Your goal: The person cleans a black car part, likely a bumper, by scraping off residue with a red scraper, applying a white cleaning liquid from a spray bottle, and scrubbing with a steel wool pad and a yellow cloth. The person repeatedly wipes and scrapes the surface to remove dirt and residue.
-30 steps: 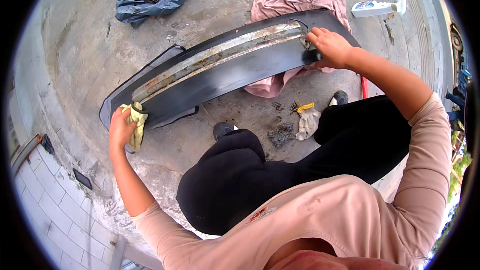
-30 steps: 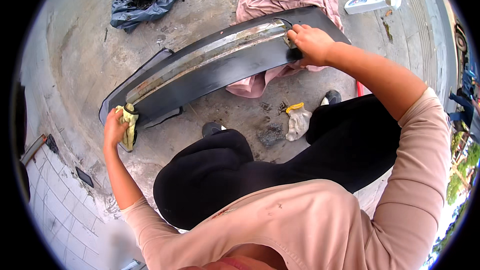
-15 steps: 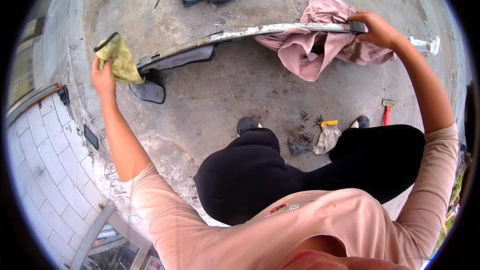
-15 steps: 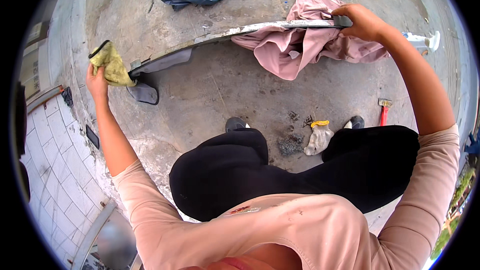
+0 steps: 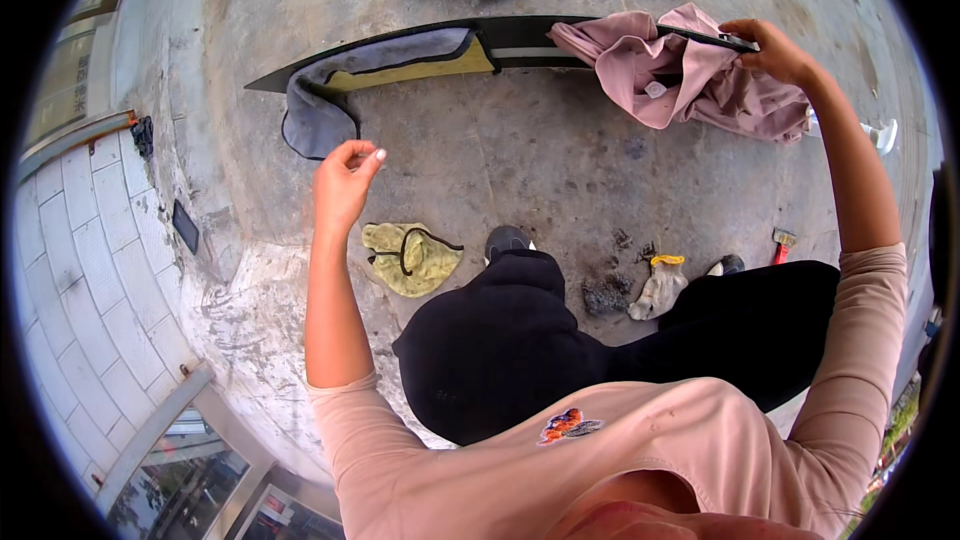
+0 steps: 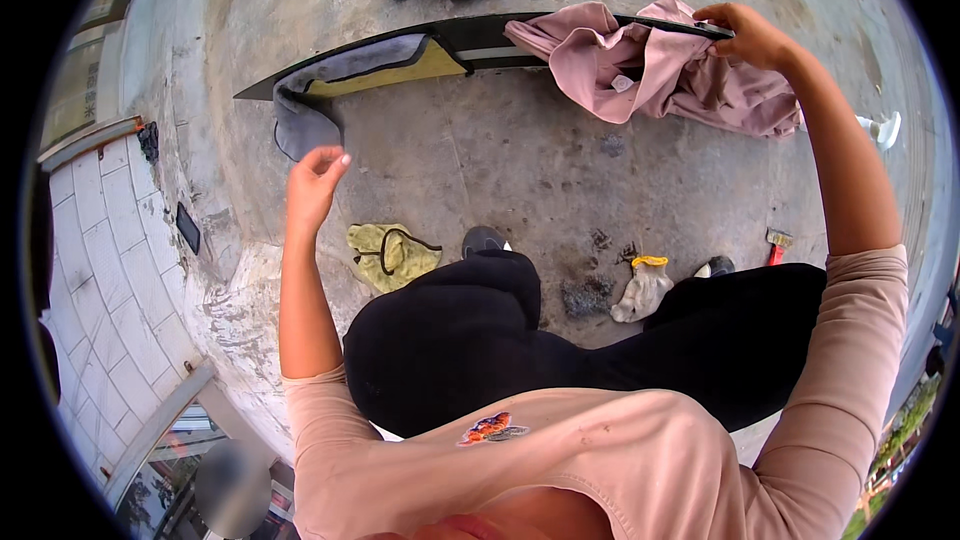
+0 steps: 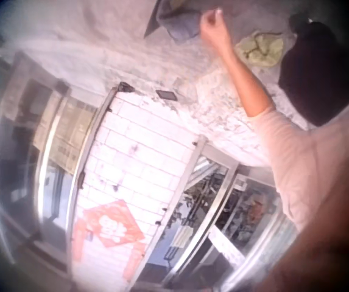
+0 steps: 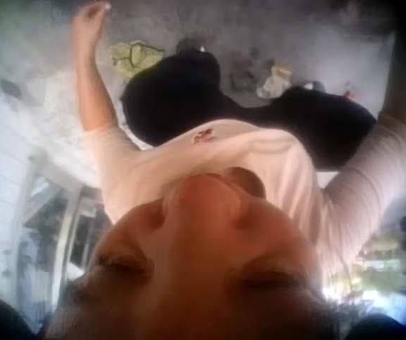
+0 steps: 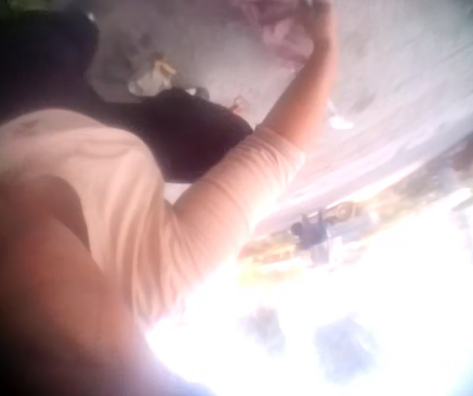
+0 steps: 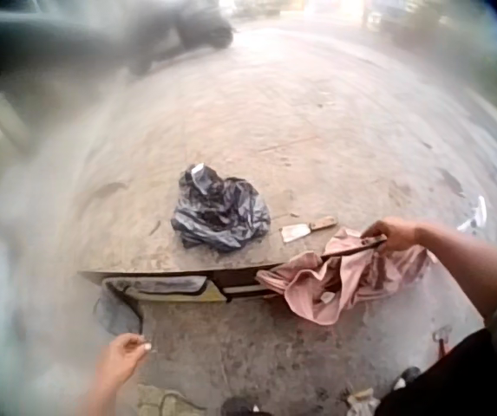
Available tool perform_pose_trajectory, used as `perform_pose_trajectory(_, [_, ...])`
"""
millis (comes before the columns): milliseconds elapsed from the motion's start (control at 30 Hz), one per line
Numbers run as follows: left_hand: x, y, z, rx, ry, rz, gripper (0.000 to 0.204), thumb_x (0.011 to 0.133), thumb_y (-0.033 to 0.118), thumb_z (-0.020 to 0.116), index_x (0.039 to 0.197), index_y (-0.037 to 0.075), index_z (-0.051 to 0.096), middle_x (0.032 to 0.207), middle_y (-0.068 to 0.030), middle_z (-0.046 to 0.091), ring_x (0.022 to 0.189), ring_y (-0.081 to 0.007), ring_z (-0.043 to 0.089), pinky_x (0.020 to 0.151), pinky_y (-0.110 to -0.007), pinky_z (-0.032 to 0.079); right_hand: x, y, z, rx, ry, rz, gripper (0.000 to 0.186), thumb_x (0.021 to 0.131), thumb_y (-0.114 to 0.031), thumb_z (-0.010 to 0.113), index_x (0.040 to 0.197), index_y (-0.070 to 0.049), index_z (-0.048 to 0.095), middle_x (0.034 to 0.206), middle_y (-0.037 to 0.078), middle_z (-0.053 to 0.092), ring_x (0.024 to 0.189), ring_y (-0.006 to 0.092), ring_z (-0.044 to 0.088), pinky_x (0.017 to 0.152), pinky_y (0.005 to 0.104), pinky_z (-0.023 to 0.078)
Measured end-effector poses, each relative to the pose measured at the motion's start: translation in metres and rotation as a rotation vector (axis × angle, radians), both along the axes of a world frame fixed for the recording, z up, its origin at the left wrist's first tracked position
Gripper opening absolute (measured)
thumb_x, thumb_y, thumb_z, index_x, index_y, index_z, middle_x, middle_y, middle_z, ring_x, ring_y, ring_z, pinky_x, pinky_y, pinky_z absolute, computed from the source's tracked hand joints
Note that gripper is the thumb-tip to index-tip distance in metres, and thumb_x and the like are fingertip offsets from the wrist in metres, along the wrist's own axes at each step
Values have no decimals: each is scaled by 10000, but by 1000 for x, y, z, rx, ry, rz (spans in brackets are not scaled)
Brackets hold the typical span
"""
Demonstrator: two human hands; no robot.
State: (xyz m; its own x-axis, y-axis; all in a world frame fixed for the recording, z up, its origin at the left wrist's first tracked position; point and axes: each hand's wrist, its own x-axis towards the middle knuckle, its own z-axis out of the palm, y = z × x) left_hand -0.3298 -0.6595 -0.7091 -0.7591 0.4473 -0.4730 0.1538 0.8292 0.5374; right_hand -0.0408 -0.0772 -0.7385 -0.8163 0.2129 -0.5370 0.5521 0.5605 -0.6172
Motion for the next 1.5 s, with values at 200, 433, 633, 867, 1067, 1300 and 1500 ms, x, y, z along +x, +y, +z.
perform_pose_trajectory(200, [-17,103,-59,841,-787,757,387,978,367,667,1211,68,588,1143,-82,659,1079,-204,613,916,-420,517,-10,-10,-3,-19,22,-53,614,769,98,657,1370,48,542,1219,160,664,1135,224,615,1014,345,478])
perform_pose_trajectory(433, [35,65,-100,792,-393,631,234,913,125,674,741,130,516,755,17,564,737,-128,564,741,-324,489,1,4,-8,27,27,-70,585,761,95,662,1338,61,568,1221,140,670,1139,216,617,1025,335,473])
perform_pose_trajectory(633, [125,-136,-181,41,-409,437,198,911,207,672,766,80,626,748,20,629,650,-81,542,575,-265,416,-13,5,-22,16,0,-66,561,753,106,681,1305,60,592,1211,136,679,1136,222,629,1025,342,479])
perform_pose_trajectory(867, [17,-131,-143,122,-322,502,308,943,324,691,1096,56,692,920,-7,711,731,-94,640,601,-241,480,-7,14,-23,31,15,-52,537,734,126,682,1262,48,621,1213,121,687,1136,210,629,1001,339,486])
perform_pose_trajectory(1067, [-84,-86,-190,196,-24,1033,375,925,324,708,1153,31,655,1006,-72,700,876,-190,669,718,-326,538,6,8,-20,31,-1,-152,545,734,133,656,1268,35,616,1196,98,682,1119,181,614,974,319,481])
perform_pose_trajectory(1300, [-89,-146,-208,-131,335,649,336,732,177,672,1006,-13,715,1055,-237,724,1006,-425,686,889,-464,513,-9,0,-30,43,67,-79,543,740,130,650,1272,35,607,1184,101,677,1115,192,612,991,319,471])
perform_pose_trajectory(1500, [-9,-210,-208,-436,-3,529,298,737,222,668,937,5,706,1025,-239,719,1022,-434,671,865,-465,522,6,13,-27,101,58,-85,578,727,136,647,1293,28,599,1231,116,667,1177,209,601,1042,335,451])
